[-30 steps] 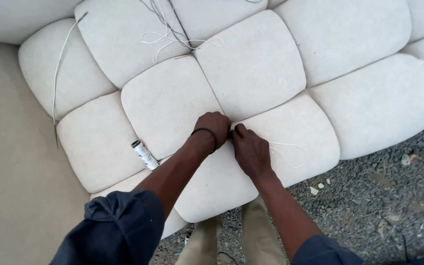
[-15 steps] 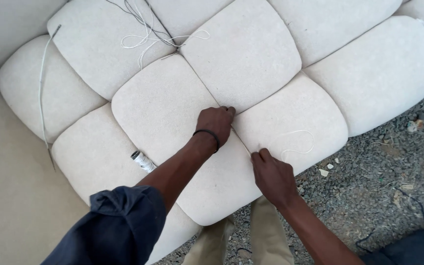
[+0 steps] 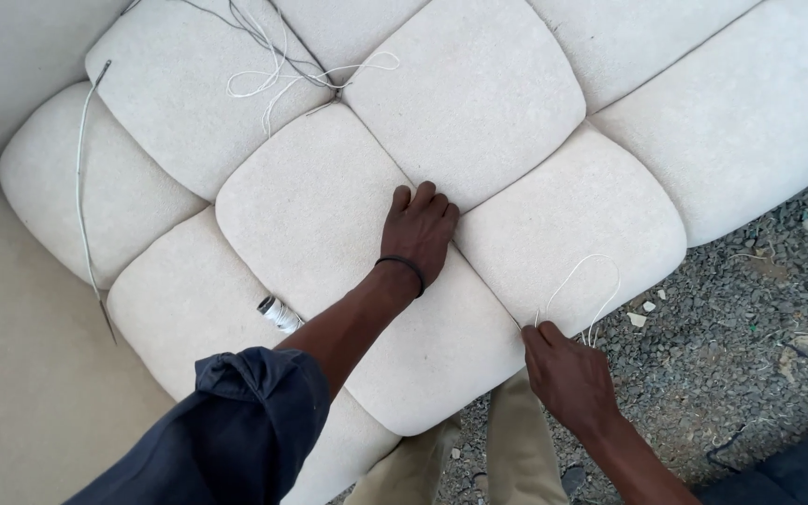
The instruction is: Hand-sewing decorative tufts into a large white sofa cushion using a long upholstery needle and heavy-duty thread.
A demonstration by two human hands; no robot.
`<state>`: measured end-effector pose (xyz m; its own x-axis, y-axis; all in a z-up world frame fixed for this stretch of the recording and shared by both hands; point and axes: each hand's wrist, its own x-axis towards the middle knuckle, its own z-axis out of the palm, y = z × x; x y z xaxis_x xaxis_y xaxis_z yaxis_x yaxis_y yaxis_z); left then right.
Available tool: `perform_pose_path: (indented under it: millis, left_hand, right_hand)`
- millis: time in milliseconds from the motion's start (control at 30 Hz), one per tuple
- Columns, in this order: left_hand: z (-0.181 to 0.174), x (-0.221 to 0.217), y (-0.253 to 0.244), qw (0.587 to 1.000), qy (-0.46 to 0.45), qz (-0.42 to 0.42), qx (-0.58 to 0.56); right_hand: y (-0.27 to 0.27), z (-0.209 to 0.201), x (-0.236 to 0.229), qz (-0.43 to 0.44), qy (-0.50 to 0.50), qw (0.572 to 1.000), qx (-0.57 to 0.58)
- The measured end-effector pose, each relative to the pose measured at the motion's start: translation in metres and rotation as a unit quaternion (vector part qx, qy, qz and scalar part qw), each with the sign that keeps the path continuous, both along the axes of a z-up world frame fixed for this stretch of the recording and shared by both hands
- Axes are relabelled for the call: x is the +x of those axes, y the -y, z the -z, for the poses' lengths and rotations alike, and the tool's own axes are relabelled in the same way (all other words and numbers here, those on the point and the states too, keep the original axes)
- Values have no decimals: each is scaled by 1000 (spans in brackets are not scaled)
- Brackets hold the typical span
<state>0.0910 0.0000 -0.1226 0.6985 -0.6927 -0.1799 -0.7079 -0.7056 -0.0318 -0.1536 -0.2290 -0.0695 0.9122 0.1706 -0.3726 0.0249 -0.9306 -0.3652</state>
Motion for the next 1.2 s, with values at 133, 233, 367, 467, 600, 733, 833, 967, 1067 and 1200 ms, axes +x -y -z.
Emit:
perform_pose_path:
  millis: [133,233,367,467,600,733,833,967,1067,1200]
  left_hand:
    - [10,-1,4,999,-22,-19,32]
    - [6,1,2,1000,6,-26,9]
    - [-5,2,-8,996,15,-3,-88]
    - [-2,1,-14,990,-12,24,-136]
    - [6,6,-18,988,-72,73,-119]
    - [16,11,-26,973,-64,124,-185]
    - [14,13,-27,967,-65,139,-205]
    - [13,16,-27,960,-66,164,-218]
    - [23,12,-30,950,-53,202,-230]
    - [43,6,-32,953,-93,169,-235]
  right_hand:
    - [-3,-5,-8,39,-21,998,48]
    - [-3,-2,-6,42,-4,998,38]
    - [-5,3,-12,52,-15,998,22]
    - [-7,0,-13,57,-6,998,32]
    - [-9,-1,-12,67,33,996,45]
    - [-11,-2,-12,89,26,995,46]
    - [-13,-2,-11,99,36,993,47]
    - [-13,-4,-12,117,16,992,50]
    - [-12,0,-13,124,17,991,52]
    - [-13,4,-17,107,67,991,45]
